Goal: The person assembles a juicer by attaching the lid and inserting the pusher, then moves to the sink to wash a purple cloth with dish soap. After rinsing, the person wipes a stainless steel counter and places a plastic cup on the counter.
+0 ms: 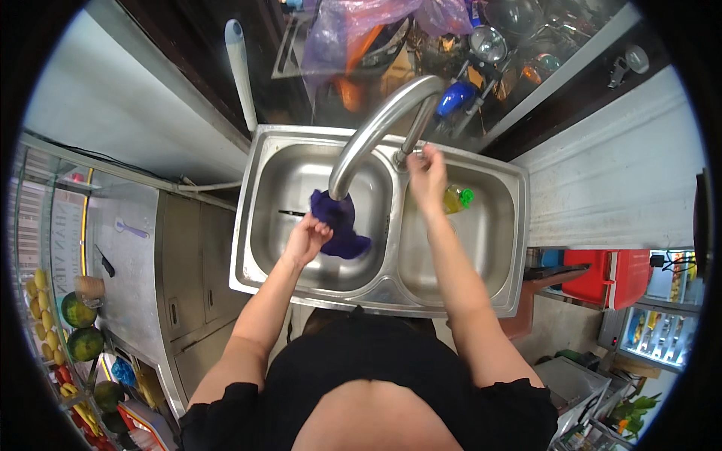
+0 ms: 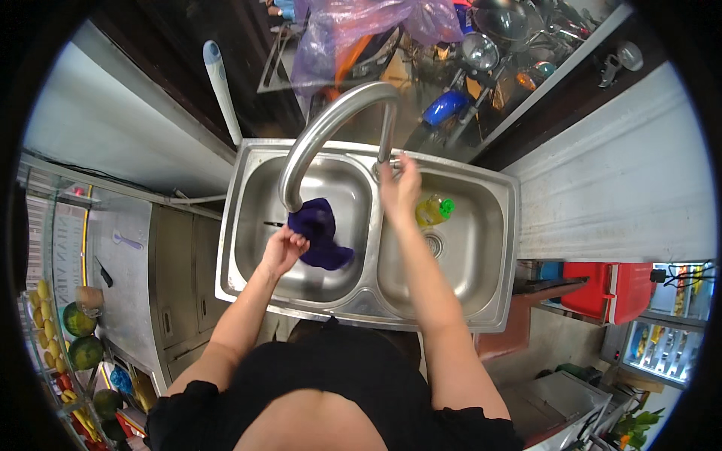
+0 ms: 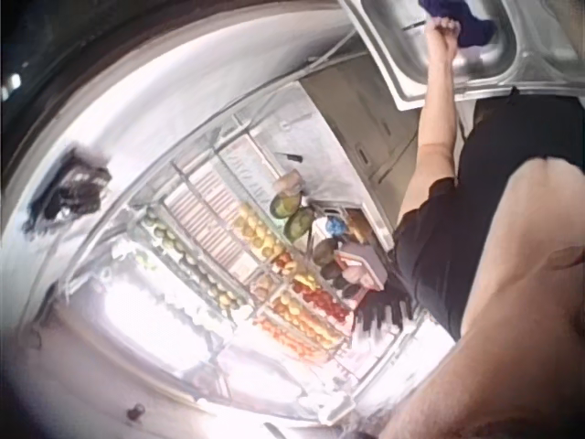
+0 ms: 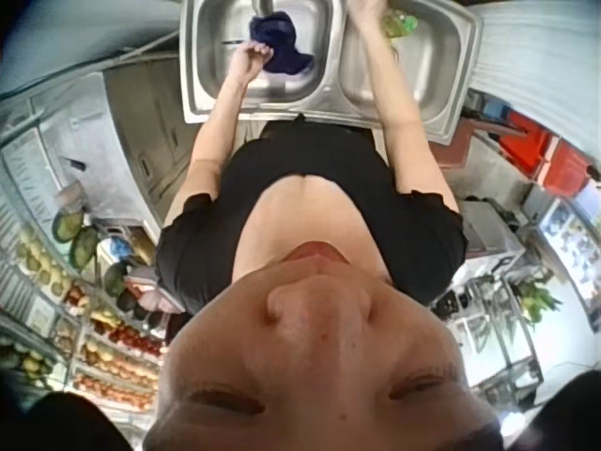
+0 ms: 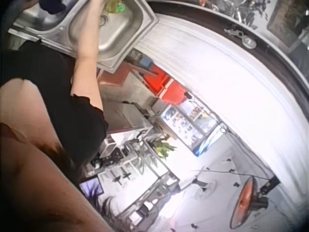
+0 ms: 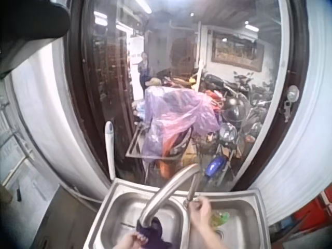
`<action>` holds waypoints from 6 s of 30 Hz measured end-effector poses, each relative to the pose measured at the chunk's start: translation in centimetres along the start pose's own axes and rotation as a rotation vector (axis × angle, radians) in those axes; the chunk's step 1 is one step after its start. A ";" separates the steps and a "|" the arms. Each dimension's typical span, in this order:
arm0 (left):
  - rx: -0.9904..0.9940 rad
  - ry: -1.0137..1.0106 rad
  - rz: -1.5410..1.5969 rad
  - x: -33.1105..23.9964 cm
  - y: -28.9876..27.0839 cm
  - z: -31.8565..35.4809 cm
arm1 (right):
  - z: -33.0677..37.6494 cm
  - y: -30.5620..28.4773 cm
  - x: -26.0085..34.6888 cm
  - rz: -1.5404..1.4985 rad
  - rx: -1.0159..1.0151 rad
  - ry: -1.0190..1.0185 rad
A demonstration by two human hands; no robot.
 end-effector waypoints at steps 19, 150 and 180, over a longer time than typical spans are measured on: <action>0.054 0.205 -1.149 -2.6 9.8 -4.3 | 1.4 -1.1 0.5 0.696 0.137 -0.377; 0.314 0.485 -1.538 -2.7 1.5 5.5 | 15.6 11.6 5.0 -0.171 0.999 -0.029; 0.015 -0.129 0.346 -0.4 -5.8 4.3 | 16.7 21.3 5.3 0.256 0.520 0.199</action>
Point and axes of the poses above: each hand's wrist, its own z-axis away from the middle knuckle, its own y-axis out of the palm, x = y × z, the point moved 9 cm from there along -z, towards the middle knuckle, and after that the axes turned 12 degrees about z, right-handed, at the moved point
